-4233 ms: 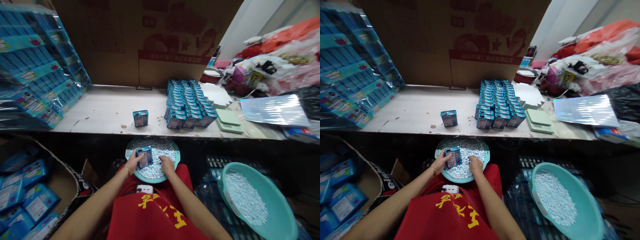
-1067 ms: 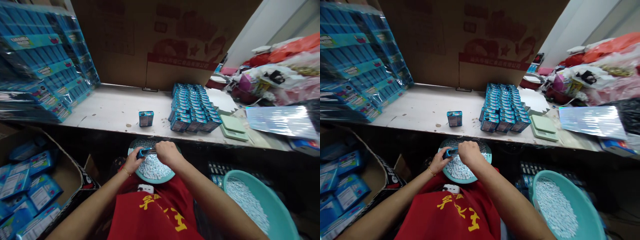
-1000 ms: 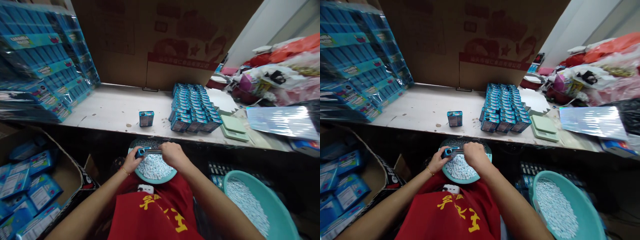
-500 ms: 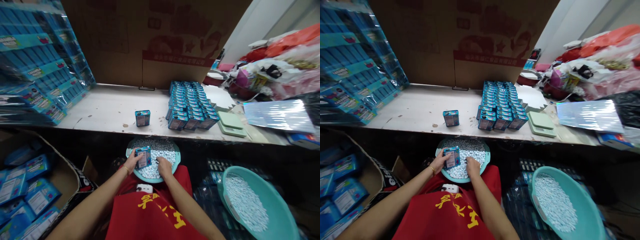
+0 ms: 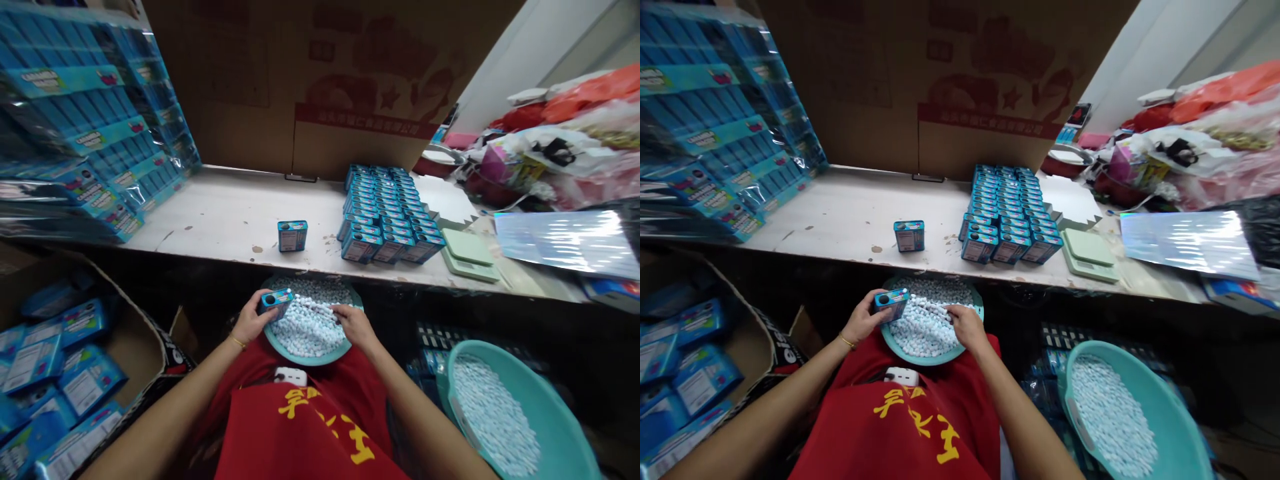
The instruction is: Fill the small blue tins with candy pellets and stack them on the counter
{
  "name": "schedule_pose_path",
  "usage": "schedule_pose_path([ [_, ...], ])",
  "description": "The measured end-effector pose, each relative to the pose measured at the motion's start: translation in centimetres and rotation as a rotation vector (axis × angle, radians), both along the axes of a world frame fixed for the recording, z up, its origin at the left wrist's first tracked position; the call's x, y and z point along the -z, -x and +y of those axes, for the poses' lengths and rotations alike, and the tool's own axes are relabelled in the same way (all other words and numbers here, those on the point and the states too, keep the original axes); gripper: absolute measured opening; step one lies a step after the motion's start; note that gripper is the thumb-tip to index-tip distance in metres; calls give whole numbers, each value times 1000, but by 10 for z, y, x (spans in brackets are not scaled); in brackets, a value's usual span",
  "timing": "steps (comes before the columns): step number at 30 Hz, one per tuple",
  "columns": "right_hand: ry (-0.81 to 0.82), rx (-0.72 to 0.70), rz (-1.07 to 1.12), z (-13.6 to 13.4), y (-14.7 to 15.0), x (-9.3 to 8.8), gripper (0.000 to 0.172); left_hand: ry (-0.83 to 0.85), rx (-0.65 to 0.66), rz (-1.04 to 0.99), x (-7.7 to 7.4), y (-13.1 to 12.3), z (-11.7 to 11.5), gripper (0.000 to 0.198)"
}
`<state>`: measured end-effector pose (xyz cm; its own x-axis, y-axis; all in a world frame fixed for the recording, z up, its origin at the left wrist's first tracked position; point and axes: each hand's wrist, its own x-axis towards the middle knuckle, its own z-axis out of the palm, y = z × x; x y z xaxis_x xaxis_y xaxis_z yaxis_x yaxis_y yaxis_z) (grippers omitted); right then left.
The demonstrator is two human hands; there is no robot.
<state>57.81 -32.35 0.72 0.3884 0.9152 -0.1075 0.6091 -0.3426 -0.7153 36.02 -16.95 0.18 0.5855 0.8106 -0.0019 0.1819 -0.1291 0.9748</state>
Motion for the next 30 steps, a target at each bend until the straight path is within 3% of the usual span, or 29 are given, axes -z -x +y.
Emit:
schedule_pose_path([
  [4,51,-123,-58,7,1,-44,33,-118,45,36,-2,-11,-10,38],
  [10,394,-220,-476,33,30,-101,29,-190,63,32,3,-21,-19,39],
  [13,426,-286,-613,45,47,-115,27,-195,65,41,5,-21,-20,39],
  [18,414,-319,-627,51,59,-124,27,-243,52,45,12,-18,-18,39],
  [21,408,-285,-598,38,47,-122,29,-236,35,31,14,-14,-16,38],
  [24,438,-209,-566,11,22,-103,31,-221,33,7,12,-7,-16,38],
  [27,527,-136,-561,-17,2,-64,30,-221,44,-9,11,0,-16,38],
  [30,570,-82,-542,-26,3,-16,33,-204,38,15,16,0,-16,38],
])
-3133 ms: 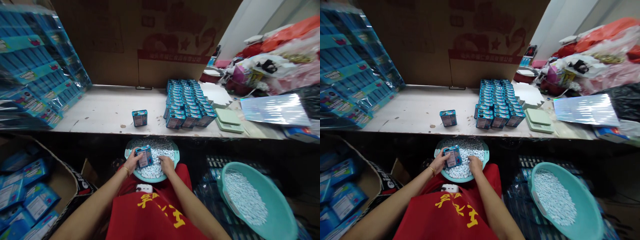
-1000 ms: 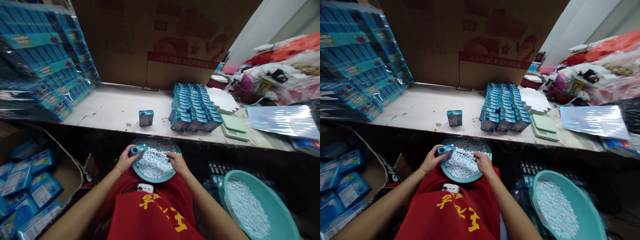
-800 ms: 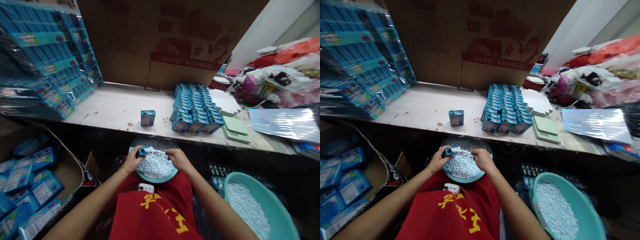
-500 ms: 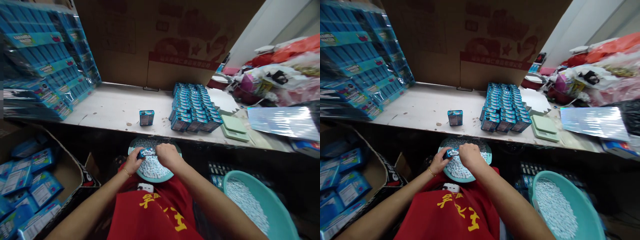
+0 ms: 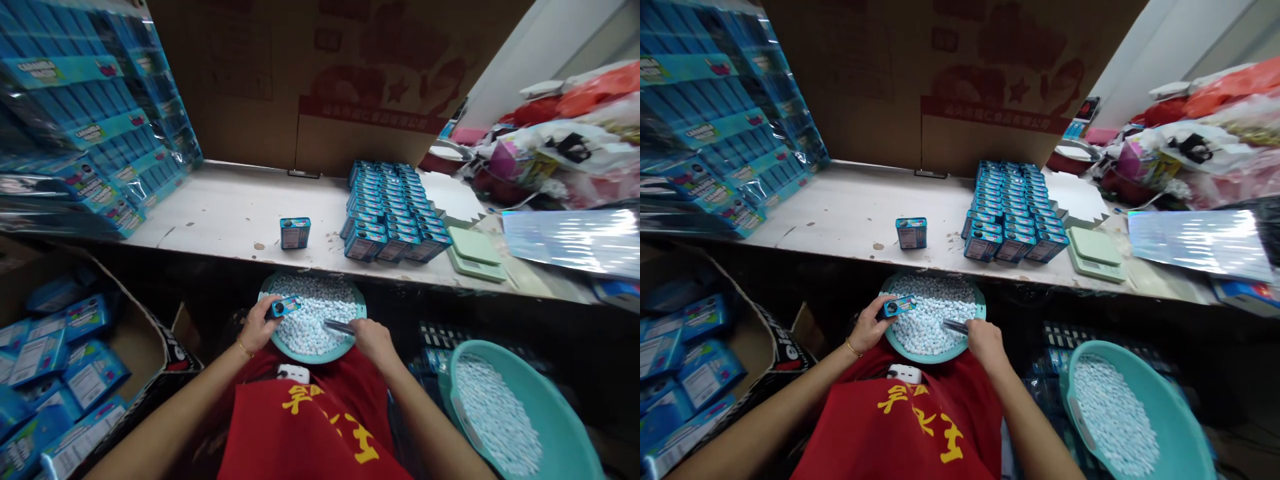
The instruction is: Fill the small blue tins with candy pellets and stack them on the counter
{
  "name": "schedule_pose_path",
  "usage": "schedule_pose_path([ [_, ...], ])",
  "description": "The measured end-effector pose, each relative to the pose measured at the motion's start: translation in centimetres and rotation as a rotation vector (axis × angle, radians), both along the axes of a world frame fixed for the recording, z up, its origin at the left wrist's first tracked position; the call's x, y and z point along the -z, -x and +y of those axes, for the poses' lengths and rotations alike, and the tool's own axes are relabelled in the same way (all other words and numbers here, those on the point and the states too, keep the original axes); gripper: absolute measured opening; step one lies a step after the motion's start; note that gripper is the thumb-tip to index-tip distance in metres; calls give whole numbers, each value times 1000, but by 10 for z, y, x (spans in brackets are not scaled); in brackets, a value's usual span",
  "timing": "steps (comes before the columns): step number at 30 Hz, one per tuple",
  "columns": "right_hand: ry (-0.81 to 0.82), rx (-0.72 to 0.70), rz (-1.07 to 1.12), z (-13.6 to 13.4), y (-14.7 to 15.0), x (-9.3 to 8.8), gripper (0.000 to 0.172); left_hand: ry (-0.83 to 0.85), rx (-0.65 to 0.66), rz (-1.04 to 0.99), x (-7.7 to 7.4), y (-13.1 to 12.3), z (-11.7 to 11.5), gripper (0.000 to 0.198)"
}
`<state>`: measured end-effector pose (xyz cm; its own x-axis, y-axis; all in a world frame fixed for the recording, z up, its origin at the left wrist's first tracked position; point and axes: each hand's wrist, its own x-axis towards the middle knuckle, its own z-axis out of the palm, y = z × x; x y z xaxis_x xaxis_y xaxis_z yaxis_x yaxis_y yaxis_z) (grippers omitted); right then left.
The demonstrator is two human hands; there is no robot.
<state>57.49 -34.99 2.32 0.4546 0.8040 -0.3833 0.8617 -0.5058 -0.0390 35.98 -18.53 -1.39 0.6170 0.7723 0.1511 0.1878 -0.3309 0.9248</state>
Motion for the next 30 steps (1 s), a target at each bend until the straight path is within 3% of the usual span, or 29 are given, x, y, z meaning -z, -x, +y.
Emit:
schedule_pose_path([
  [5,-172,117,199,28,33,58,36,47,-59,91,8,-9,3,39],
  [8,-295,212,353,38,35,69,32,33,-87,116,4,-8,9,40],
  [10,-364,221,430,34,27,65,30,5,-112,121,-1,-3,13,41],
  [13,-427,175,504,23,11,42,29,-34,-124,126,-6,4,16,40],
  [17,-453,51,494,21,6,-9,30,-64,-70,129,-8,0,9,37],
  [22,-287,-98,208,44,30,-69,30,-152,-10,142,-6,-13,-3,38],
  [26,-166,-197,-12,63,56,-95,29,-213,9,149,-7,-15,-6,39],
  [30,-163,-292,-55,69,70,-107,28,-249,12,129,-8,-10,-4,38],
])
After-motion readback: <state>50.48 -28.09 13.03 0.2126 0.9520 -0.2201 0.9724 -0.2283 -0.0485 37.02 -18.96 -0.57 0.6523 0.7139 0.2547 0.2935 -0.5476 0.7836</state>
